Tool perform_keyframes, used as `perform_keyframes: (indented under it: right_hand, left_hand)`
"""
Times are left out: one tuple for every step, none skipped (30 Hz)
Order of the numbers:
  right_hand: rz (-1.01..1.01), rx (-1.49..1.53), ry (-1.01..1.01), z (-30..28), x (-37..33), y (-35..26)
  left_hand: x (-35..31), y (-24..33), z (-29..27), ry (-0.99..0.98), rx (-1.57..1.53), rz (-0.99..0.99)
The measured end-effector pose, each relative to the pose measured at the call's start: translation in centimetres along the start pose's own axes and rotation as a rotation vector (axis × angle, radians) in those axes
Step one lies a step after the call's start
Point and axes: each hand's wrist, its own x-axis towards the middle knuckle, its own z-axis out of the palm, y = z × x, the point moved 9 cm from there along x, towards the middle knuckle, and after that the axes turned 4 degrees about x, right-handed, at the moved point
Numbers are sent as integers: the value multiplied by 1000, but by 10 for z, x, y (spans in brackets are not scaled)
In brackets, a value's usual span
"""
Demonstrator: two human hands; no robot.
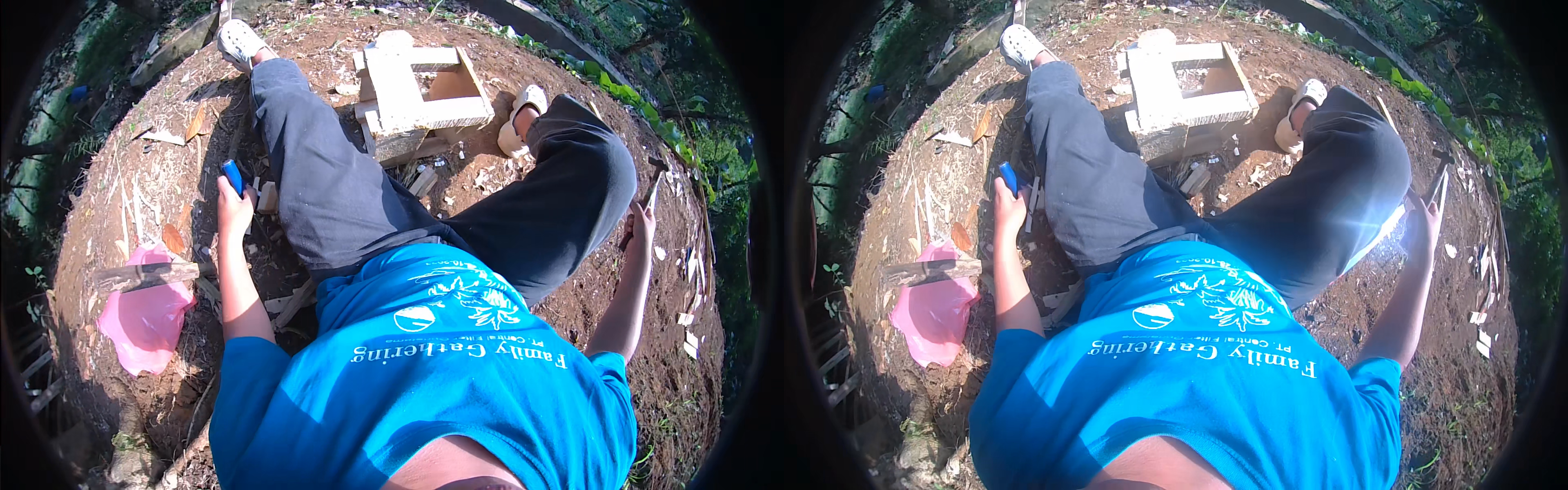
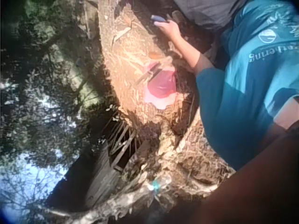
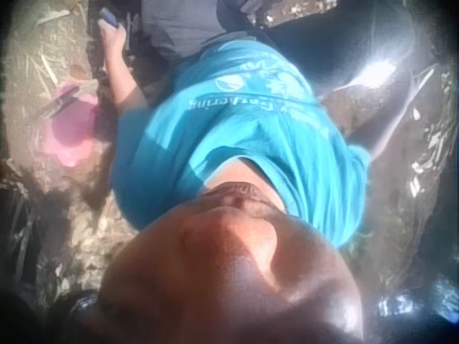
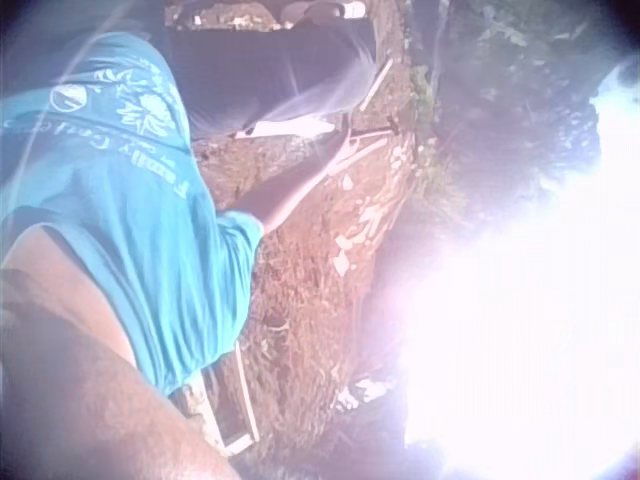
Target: The person saws a piece of wood held in a wooden frame while sitting on the ground, then uses a hammer and a small chisel-like tool to work on the wood.
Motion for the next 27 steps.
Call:
perform_keyframes:
  right_hand:
    - [-23,-20,-15,14,6,-20]
    - [-65,10,-1,18,7,-40]
    - [-69,-75,25,6,41,-36]
    - [-101,-86,-22,26,51,-57]
    - [-90,-67,-56,38,70,-68]
    - [-123,4,-101,56,82,-85]
    - [-198,37,-108,75,87,-107]
    - [-245,139,-188,83,111,-117]
    - [-280,133,-203,108,106,-141]
    - [-336,234,-319,141,107,-163]
    - [-407,270,-329,155,88,-191]
    - [-505,198,-411,180,62,-221]
    - [-549,193,-456,203,35,-246]
    - [-597,182,-477,215,10,-269]
    - [-652,156,-499,224,-9,-288]
    - [-704,130,-524,235,-24,-304]
    - [-751,116,-597,266,-40,-319]
    - [-711,105,-639,280,-64,-338]
    - [-680,82,-643,276,-96,-361]
    - [-648,59,-658,280,-114,-373]
    - [-679,82,-606,288,-115,-376]
    - [-704,109,-577,305,-113,-371]
    - [-730,136,-549,319,-113,-369]
    - [-616,181,-586,330,-115,-358]
    - [-592,142,-558,335,-116,-348]
    - [-588,114,-555,338,-121,-345]
    - [-583,85,-554,342,-123,-343]
  left_hand:
    - [12,-12,-33,99,-121,-2]
    - [21,10,-66,130,-491,19]
    - [33,37,-101,157,-650,106]
    - [28,77,-146,206,-816,193]
    - [28,112,-181,226,-937,277]
    - [20,164,-206,273,-958,326]
    - [18,208,-223,297,-979,418]
    - [23,253,-230,213,-1029,568]
    - [21,296,-230,170,-1053,672]
    - [13,337,-238,88,-1038,798]
    - [21,375,-215,37,-983,902]
    - [22,403,-203,30,-835,921]
    - [14,437,-190,49,-829,916]
    - [27,457,-171,-167,-926,982]
    - [36,474,-153,-79,-919,867]
    - [48,489,-133,-139,-860,884]
    - [64,487,-115,-199,-853,860]
    - [73,489,-104,-213,-830,914]
    - [80,500,-94,-238,-830,998]
    - [92,504,-79,-256,-843,1001]
    - [102,506,-64,-273,-855,994]
    - [101,506,-62,-179,-719,1057]
    - [106,502,-51,-264,-767,910]
    - [109,501,-43,-312,-806,953]
    - [109,500,-40,-360,-846,999]
    - [111,497,-42,-272,-793,1051]
    - [114,496,-44,-185,-738,1098]
